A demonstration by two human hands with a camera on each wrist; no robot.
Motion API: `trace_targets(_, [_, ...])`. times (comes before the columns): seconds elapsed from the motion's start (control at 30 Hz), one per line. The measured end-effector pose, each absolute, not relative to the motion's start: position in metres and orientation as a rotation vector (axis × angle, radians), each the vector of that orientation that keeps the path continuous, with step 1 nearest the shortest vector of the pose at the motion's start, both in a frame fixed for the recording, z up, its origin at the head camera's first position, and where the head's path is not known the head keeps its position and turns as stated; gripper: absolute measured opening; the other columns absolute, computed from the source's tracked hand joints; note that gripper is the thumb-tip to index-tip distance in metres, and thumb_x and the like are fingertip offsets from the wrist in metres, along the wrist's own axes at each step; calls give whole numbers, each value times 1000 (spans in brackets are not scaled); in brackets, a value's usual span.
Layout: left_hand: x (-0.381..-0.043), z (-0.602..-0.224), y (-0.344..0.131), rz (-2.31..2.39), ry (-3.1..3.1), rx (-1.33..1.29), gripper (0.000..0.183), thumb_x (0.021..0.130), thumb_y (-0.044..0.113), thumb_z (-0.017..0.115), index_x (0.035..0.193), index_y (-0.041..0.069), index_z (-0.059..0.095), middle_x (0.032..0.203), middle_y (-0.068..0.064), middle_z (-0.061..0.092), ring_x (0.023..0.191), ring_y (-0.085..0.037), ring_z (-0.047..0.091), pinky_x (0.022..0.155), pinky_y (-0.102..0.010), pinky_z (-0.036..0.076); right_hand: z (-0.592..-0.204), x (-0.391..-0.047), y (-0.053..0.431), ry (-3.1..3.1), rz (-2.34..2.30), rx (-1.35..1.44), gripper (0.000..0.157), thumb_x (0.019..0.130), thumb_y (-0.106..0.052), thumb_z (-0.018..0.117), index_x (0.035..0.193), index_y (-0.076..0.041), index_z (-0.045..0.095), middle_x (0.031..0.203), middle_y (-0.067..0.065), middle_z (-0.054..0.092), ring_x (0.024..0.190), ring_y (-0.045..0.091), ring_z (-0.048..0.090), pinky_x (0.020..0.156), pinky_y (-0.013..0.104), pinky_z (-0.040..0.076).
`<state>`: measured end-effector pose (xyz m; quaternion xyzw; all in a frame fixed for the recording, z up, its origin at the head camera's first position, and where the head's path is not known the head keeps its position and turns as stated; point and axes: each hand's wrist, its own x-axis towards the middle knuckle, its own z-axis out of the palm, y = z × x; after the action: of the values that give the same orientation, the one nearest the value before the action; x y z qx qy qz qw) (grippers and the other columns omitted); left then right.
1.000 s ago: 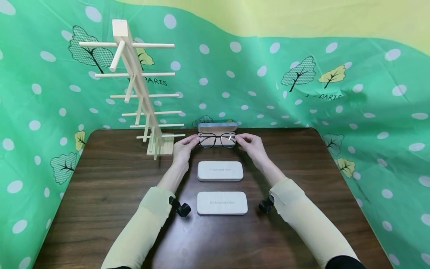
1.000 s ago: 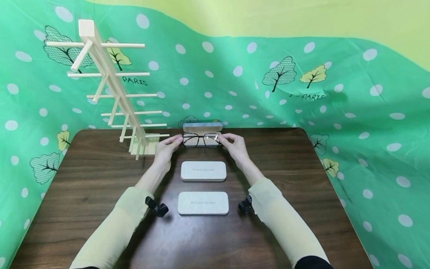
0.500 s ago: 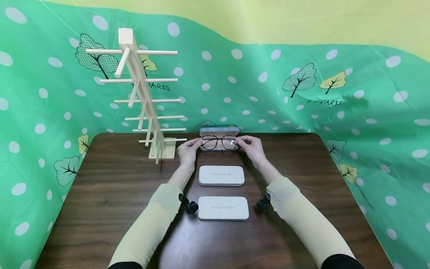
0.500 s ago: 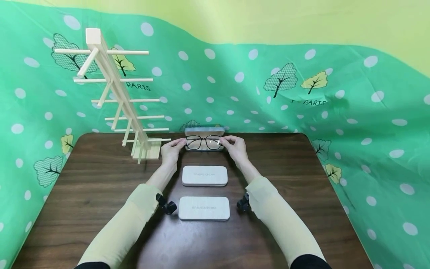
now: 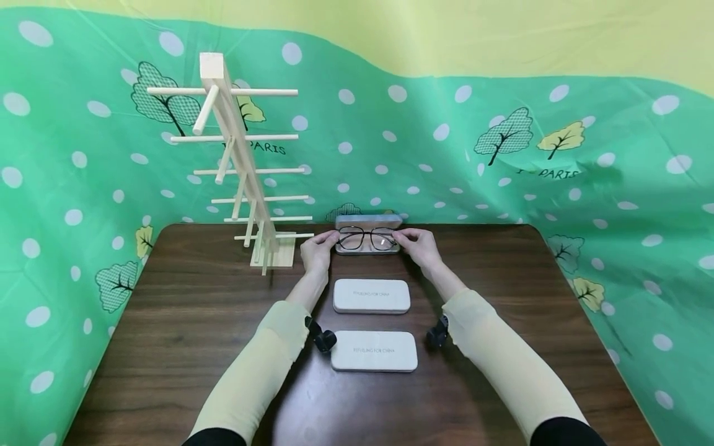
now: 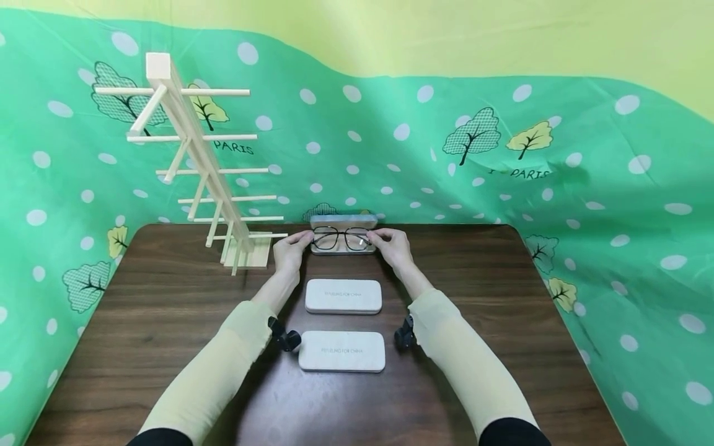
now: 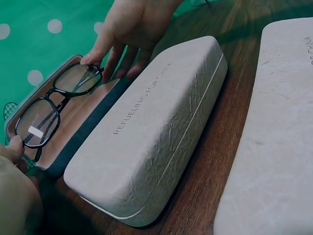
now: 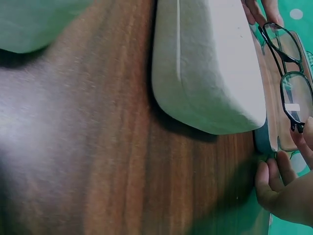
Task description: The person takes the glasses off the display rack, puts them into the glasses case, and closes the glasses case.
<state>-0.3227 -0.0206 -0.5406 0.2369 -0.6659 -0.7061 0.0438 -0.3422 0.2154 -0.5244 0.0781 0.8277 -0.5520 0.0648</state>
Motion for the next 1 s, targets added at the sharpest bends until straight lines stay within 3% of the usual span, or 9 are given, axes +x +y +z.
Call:
trace_targets(0.27, [-325, -540, -18, -2097, -2079, 735, 18, 91, 20, 80, 104, 8, 82, 111, -10, 79, 120, -24, 69, 110, -36, 49, -521, -350, 215, 2520, -1576, 267, 35, 102, -27, 66, 125, -1, 72, 133, 15, 67, 105, 14, 62, 84, 23, 55])
trace_targets(0.53, [-328, -542, -15, -1994, -2184, 737, 17, 92, 22, 79, 104, 11, 83, 110, -8, 80, 120, -25, 69, 111, -37, 48, -524, -352, 216, 2526, -1533, 266, 35, 102, -28, 66, 125, -2, 72, 134, 15, 67, 112, 21, 63, 94, 33, 57])
trace_targets(0.73, [-328, -544, -14, -1860, -2267, 680, 15, 92, 21, 79, 103, 13, 83, 114, -5, 79, 123, -26, 67, 112, -39, 47, -528, -355, 218, 2555, -1487, 229, 34, 102, -29, 66, 124, -4, 73, 133, 14, 68, 116, 24, 64, 93, 33, 57])
trace_targets(1.0, [-329, -548, -14, -1705, -2357, 598, 15, 90, 21, 81, 103, 14, 83, 113, -7, 79, 119, -27, 70, 109, -40, 50, -531, -355, 218, 2622, -1407, 224, 34, 101, -31, 67, 123, -5, 75, 132, 14, 70, 108, 21, 64, 76, 19, 52])
